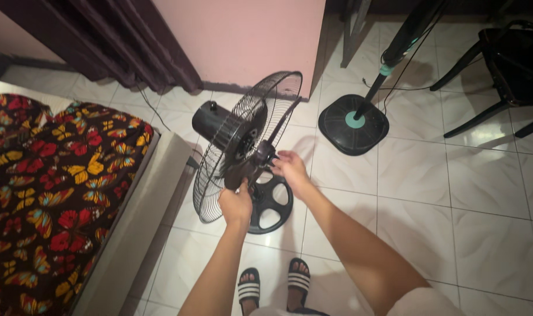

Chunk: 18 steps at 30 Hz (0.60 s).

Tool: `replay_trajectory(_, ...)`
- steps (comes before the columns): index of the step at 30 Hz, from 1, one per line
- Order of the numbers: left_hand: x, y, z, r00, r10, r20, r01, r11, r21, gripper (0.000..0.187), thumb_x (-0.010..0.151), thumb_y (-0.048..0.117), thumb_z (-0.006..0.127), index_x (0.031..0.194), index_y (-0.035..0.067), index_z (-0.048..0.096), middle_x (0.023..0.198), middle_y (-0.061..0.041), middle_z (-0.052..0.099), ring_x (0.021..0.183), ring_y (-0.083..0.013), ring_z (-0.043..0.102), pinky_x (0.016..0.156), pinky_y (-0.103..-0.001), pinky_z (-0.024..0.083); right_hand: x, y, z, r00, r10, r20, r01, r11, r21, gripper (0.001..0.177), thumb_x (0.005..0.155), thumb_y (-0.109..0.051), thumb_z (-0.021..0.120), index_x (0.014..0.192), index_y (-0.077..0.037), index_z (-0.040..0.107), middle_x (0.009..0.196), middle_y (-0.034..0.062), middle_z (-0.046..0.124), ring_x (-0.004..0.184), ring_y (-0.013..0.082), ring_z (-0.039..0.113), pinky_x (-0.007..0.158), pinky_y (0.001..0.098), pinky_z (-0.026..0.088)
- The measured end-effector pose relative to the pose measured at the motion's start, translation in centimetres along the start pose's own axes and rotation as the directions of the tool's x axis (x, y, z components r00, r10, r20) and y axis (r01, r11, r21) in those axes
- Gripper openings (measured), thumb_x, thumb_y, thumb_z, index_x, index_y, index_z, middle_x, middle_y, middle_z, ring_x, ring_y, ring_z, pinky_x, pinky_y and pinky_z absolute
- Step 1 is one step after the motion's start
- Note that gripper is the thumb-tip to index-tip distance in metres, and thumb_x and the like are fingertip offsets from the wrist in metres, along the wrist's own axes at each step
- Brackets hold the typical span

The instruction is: The person disassembles a standing electric fan by removing the front grille, fan blades, and rear grille, then wipes the fan blades with a tissue. The person places removed parts on a nearby table and continues handling the fan components.

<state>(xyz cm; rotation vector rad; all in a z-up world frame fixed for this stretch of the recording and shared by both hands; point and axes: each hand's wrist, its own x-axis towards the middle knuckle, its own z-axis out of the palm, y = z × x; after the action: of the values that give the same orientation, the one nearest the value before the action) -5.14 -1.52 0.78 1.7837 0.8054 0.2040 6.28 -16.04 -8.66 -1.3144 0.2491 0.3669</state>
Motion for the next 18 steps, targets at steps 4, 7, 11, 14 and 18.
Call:
replay_trajectory(4, -0.1, 0.5, -0.2, 1.0, -0.005, 0.01, 0.005, 0.999, 0.05, 0.023, 0.093, 0.02, 0.07, 0.097, -0.001, 0.076, 0.078, -0.013, 0.075, 0.069, -0.0245, 0.073, 0.067, -0.04, 0.053, 0.1, -1.1, 0.1, 0.999, -0.036, 0.031, 0.039, 0.993, -0.109, 0.039, 0.087, 0.003, 0.067, 0.124, 0.01, 0.057, 0.11, 0.02, 0.068, 0.096, 0.026, 0.073, 0.086, 0.0343, 0.061)
replay_trajectory(7, -0.3, 0.8, -0.4, 1.0, 0.006, 0.021, -0.008, 0.998, 0.067, 0.022, 0.092, 0.022, 0.069, 0.102, 0.002, 0.075, 0.079, -0.013, 0.075, 0.072, -0.0255, 0.074, 0.071, -0.04, 0.053, -0.2, -1.4, -0.1, 0.999, 0.02, 0.036, -0.014, 0.986, -0.165, 0.035, 0.094, -0.005, 0.065, 0.125, 0.009, 0.058, 0.111, 0.0186, 0.072, 0.098, 0.0229, 0.074, 0.087, 0.0314, 0.06)
replay_trajectory(11, 0.3, 0.8, -0.1, 0.998, 0.044, 0.037, -0.047, 0.994, 0.097, 0.025, 0.093, 0.024, 0.068, 0.102, 0.002, 0.074, 0.084, -0.014, 0.076, 0.078, -0.0285, 0.074, 0.075, -0.041, 0.053, -0.6, -1.8, -0.2, 0.997, 0.075, 0.0, -0.075, 0.991, -0.109, 0.038, 0.099, -0.013, 0.062, 0.128, 0.01, 0.055, 0.108, 0.0195, 0.071, 0.095, 0.0268, 0.074, 0.084, 0.0333, 0.062)
replay_trajectory(14, 0.7, -0.1, -0.4, 0.991, 0.124, 0.045, -0.13, 0.976, 0.177, 0.027, 0.093, 0.026, 0.067, 0.101, 0.002, 0.075, 0.089, -0.016, 0.075, 0.084, -0.0319, 0.072, 0.079, -0.042, 0.051, -1.3, -1.4, 0.5, 0.996, 0.094, 0.007, -0.093, 0.991, -0.095, 0.042, 0.098, -0.014, 0.061, 0.132, 0.007, 0.05, 0.107, 0.0176, 0.07, 0.096, 0.0266, 0.074, 0.083, 0.0345, 0.061)
replay_trajectory(18, 1.4, 0.0, -0.5, 0.977, 0.209, 0.029, -0.209, 0.943, 0.259, 0.028, 0.091, 0.027, 0.07, 0.098, 0.002, 0.077, 0.094, -0.019, 0.075, 0.092, -0.0359, 0.069, 0.084, -0.045, 0.05, -1.1, -1.6, 0.7, 1.0, -0.006, -0.023, 0.003, 0.993, -0.122, 0.045, 0.092, -0.006, 0.066, 0.132, 0.005, 0.051, 0.107, 0.0136, 0.069, 0.096, 0.022, 0.073, 0.083, 0.0324, 0.061)
